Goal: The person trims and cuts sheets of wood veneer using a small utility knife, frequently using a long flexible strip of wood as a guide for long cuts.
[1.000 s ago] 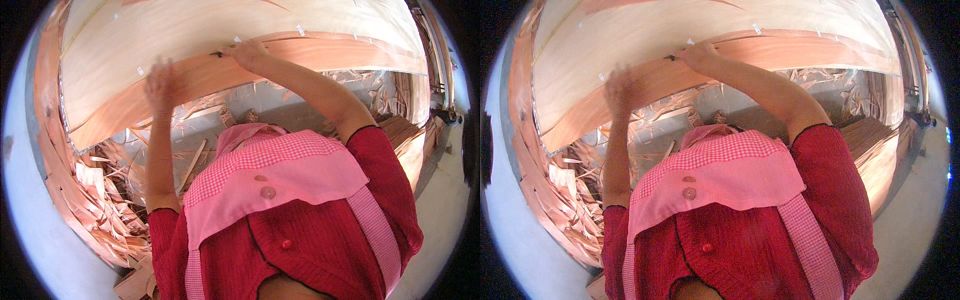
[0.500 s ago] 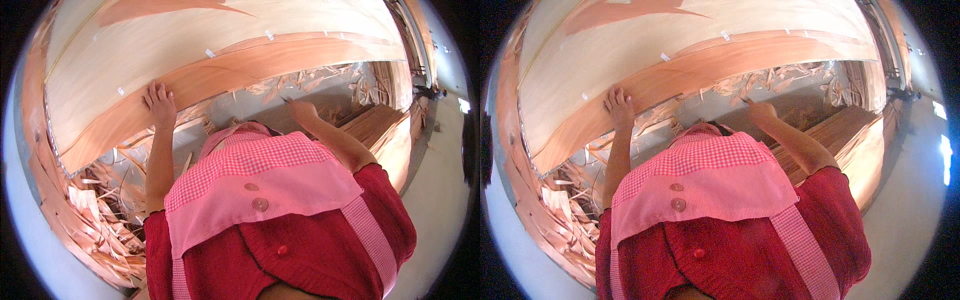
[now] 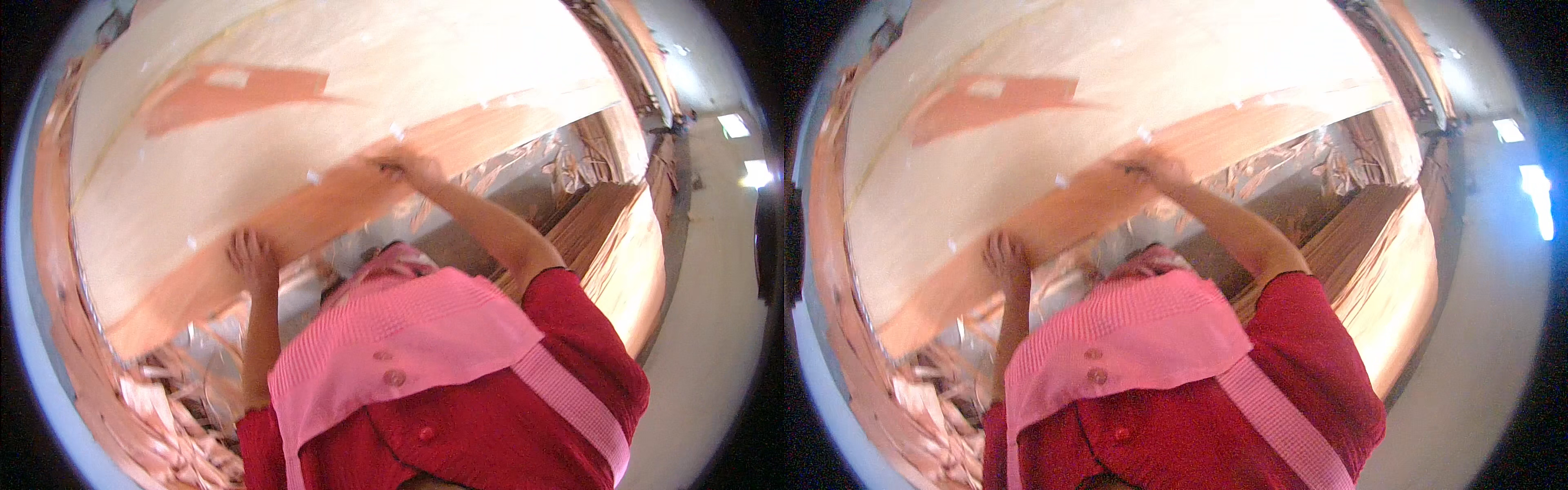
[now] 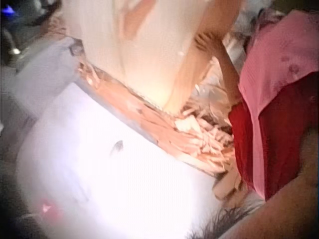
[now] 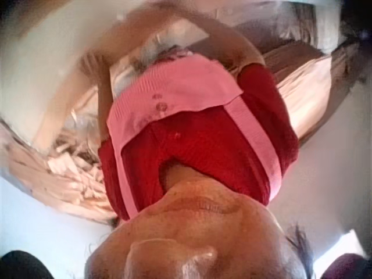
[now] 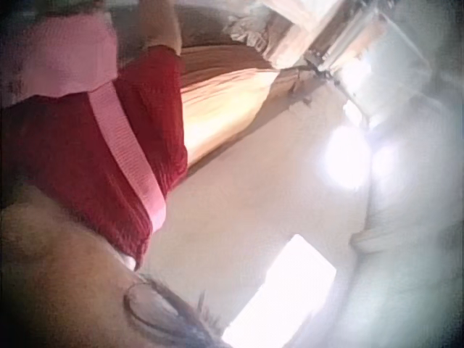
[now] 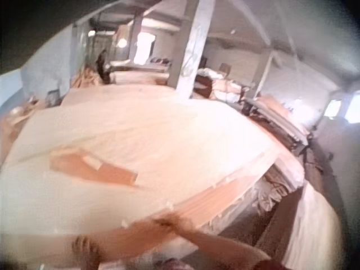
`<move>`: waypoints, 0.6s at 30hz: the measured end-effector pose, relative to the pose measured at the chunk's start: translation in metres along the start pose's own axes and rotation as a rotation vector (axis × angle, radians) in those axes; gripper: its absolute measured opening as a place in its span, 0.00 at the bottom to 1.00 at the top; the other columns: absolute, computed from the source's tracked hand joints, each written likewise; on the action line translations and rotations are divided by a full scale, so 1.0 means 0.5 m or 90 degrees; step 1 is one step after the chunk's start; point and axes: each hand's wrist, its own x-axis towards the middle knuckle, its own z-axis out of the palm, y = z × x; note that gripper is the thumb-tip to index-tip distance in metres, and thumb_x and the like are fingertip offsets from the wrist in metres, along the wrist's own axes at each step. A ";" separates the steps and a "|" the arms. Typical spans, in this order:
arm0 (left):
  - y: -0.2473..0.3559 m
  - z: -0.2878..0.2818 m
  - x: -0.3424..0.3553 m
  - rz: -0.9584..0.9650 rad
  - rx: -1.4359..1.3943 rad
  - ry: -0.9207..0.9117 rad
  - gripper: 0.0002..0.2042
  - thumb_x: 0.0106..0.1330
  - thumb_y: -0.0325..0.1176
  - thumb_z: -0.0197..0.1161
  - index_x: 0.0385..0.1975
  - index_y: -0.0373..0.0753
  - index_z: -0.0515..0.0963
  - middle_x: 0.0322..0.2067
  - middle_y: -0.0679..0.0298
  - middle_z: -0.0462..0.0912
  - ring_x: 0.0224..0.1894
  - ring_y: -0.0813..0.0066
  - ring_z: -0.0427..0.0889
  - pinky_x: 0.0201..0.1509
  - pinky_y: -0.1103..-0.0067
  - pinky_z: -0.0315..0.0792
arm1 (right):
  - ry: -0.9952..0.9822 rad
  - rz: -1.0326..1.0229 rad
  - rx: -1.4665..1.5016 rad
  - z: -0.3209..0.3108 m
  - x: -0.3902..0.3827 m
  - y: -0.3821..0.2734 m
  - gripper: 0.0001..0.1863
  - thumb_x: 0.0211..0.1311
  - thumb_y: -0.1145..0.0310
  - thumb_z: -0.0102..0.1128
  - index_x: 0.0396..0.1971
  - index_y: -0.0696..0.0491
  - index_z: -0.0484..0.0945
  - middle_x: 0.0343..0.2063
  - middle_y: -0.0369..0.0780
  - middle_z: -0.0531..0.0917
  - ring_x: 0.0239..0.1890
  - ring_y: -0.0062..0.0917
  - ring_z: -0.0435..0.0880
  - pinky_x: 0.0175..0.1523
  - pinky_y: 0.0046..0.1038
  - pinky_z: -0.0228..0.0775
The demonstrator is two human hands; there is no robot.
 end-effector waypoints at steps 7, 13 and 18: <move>0.026 -0.020 0.025 -0.036 -0.057 0.043 0.18 0.58 0.32 0.52 0.48 0.36 0.65 0.53 0.54 0.62 0.59 0.55 0.56 0.62 0.57 0.45 | -0.045 -0.161 -0.079 -0.142 0.041 -0.048 0.13 0.53 0.62 0.52 0.40 0.43 0.74 0.33 0.39 0.78 0.34 0.33 0.78 0.38 0.34 0.69; 0.020 -0.034 0.015 -0.050 -0.020 0.002 0.17 0.59 0.31 0.51 0.49 0.36 0.64 0.54 0.54 0.61 0.59 0.54 0.56 0.62 0.55 0.46 | -0.012 -0.172 -0.007 -0.250 0.266 -0.068 0.13 0.53 0.56 0.53 0.37 0.43 0.77 0.30 0.41 0.79 0.33 0.33 0.78 0.38 0.32 0.68; 0.005 -0.023 0.024 -0.021 0.015 -0.039 0.18 0.63 0.36 0.45 0.52 0.36 0.61 0.55 0.51 0.59 0.59 0.50 0.55 0.61 0.54 0.46 | 0.281 0.088 -0.004 -0.358 0.649 0.137 0.13 0.50 0.58 0.55 0.31 0.51 0.80 0.24 0.47 0.80 0.29 0.39 0.79 0.34 0.38 0.70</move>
